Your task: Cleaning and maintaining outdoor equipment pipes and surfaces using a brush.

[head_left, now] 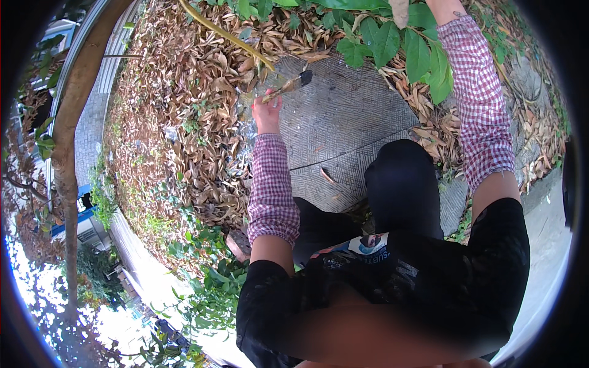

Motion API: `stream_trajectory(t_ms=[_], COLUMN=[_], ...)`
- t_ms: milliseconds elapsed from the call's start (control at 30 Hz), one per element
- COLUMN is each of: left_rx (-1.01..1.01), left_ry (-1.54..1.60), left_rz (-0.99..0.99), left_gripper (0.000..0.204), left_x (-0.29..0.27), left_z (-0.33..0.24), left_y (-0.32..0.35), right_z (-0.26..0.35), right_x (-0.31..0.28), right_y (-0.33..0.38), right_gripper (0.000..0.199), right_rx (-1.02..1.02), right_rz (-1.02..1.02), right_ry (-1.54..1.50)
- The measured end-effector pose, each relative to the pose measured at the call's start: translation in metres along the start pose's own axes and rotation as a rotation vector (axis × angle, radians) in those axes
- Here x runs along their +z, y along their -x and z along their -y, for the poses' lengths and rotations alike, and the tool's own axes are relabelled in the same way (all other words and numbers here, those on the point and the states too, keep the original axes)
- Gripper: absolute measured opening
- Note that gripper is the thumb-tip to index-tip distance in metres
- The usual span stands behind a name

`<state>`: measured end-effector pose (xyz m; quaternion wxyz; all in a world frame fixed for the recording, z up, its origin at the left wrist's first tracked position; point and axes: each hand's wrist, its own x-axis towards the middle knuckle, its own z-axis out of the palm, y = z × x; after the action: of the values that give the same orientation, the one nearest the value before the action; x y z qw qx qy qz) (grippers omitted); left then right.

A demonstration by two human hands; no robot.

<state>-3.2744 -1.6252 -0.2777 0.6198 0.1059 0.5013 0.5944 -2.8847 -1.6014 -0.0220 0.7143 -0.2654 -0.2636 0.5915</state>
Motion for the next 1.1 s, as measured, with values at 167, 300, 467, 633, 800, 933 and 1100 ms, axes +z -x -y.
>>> stream_trajectory(t_ms=[167,300,467,633,800,933,1100], left_rx=[-0.083,-0.071,-0.144,-0.118,-0.101,-0.075,-0.028], left_ry=[0.285,0.284,0.291,0.305,0.319,0.324,0.385], left_rz=[-0.253,-0.251,-0.228,-0.188,-0.241,-0.140,-0.110], left_gripper=[0.017,0.026,0.030,0.029,0.032,0.030,0.025], left_x=[-0.043,-0.048,-0.054,-0.061,-0.032,-0.036,-0.030], left_z=[-0.028,-0.029,-0.030,-0.031,-0.011,-0.018,-0.021], left_y=[-0.019,-0.012,-0.011,-0.015,-0.010,-0.011,-0.012], right_z=[-0.002,0.004,0.000,-0.006,0.006,0.003,-0.001], right_x=[0.026,0.020,0.020,0.010,0.023,0.034,0.016], right_y=[-0.004,-0.005,-0.017,-0.030,-0.014,-0.008,-0.013], right_gripper=[0.043,0.044,0.043,0.041,0.040,0.041,0.040], right_rx=[-0.013,-0.027,0.012,0.474,0.001,0.040,0.054], right_rz=[0.007,-0.011,-0.041,0.258,0.048,-0.146,-0.017], right_ry=[-0.015,-0.005,-0.072,-0.674,-0.022,-0.053,-0.073])
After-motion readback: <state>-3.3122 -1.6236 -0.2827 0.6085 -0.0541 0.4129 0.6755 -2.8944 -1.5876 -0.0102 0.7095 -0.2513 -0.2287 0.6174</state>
